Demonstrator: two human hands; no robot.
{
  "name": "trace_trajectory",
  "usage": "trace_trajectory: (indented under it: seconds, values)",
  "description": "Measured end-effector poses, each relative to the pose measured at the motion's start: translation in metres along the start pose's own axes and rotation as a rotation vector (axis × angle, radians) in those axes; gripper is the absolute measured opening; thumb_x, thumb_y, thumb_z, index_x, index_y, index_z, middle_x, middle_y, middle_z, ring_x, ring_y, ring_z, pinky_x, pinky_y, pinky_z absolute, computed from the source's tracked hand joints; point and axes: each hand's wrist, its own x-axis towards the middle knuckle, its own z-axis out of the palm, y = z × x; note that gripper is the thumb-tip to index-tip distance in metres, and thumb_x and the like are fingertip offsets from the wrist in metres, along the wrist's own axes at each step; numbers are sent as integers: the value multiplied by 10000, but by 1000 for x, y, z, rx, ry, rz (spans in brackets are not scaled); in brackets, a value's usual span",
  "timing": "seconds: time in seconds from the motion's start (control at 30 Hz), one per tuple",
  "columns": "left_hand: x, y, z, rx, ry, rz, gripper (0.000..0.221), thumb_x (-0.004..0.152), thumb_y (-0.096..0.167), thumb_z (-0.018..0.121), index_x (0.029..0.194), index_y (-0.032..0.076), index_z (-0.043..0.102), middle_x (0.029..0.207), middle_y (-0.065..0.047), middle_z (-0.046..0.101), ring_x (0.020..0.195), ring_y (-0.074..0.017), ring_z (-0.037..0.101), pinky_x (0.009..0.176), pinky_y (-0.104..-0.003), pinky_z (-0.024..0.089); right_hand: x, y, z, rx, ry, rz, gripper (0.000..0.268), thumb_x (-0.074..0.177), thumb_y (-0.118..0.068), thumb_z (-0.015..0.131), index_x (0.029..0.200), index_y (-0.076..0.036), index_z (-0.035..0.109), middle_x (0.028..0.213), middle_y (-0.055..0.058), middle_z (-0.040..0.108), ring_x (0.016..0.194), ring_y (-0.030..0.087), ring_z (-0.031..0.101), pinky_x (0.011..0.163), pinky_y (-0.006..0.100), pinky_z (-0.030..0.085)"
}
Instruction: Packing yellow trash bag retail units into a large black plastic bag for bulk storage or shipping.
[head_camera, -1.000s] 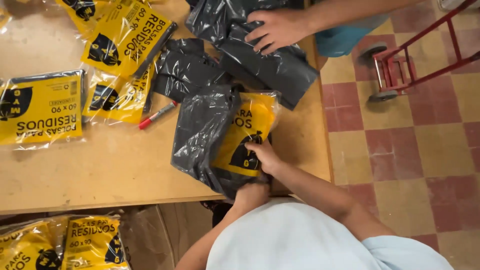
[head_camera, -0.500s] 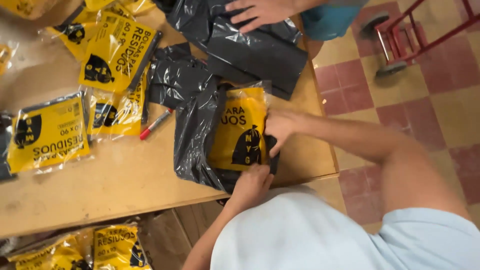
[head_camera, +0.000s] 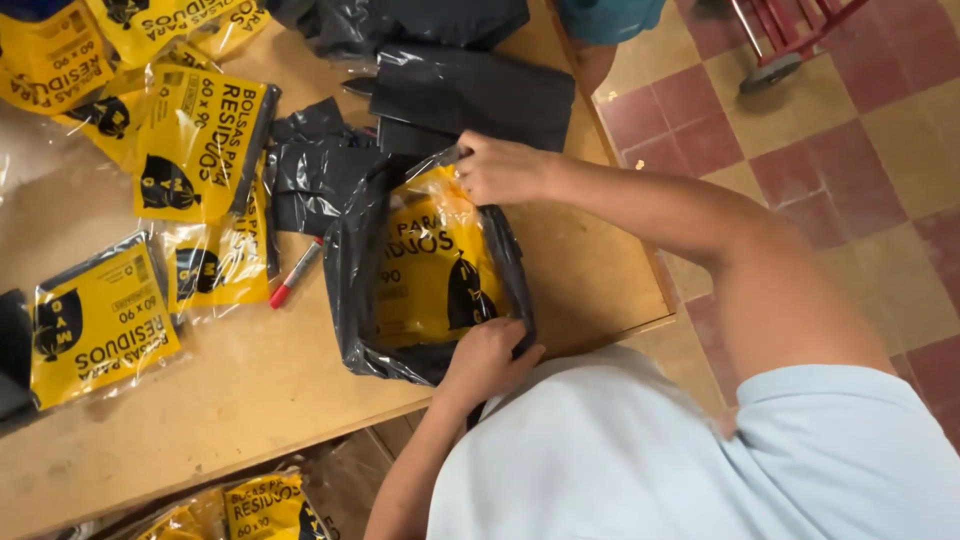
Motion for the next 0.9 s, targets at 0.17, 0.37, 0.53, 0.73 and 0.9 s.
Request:
trace_trajectory:
  seconds: [0.17,0.37,0.53,0.73,0.9]
  values:
    - [8,-10,-11,-81,-1,42,460,912,261,685,616,51,403,543,-130,444,506,-306,507,470,-413,363,25,-44,-28,-862,133,-72,182,855,-214,749,690,-253,684,677,-116,603,880,158,519,1004,372,364]
    - [20,-4,-34,-270,-174,33,382,964,184,587,657,65,393,598,-63,462,560,-208,469,556,-384,324,62,-103,-44,-1154,294,-306,248,853,-196,851,643,-236,724,666,-121,649,859,140,527,936,310,391]
    - [24,-65,-38,-650,-187,-16,726,960,675,343,1146,59,679,1220,-117,688,1094,-240,642,980,-407,494,64,-98,-43,-1074,157,-164,94,849,-243,812,763,-217,786,802,-122,731,1030,151,569,1049,336,378]
    - [85,-123,-19,457,-47,-158,897,755,454,629,1554,207,305,1630,-94,157,1457,-483,61,1059,-818,71,44,-96,-52,-1039,356,-282,353,937,-83,751,612,-175,649,664,-104,583,873,186,475,888,319,361]
    - [101,-136,-2,503,-98,-170,933,795,461,666,1579,225,218,1644,-89,139,1496,-412,-84,1109,-778,39,34,-115,-44,-1114,116,-3,51,755,-242,818,717,-251,786,753,-122,719,972,204,557,929,339,417]
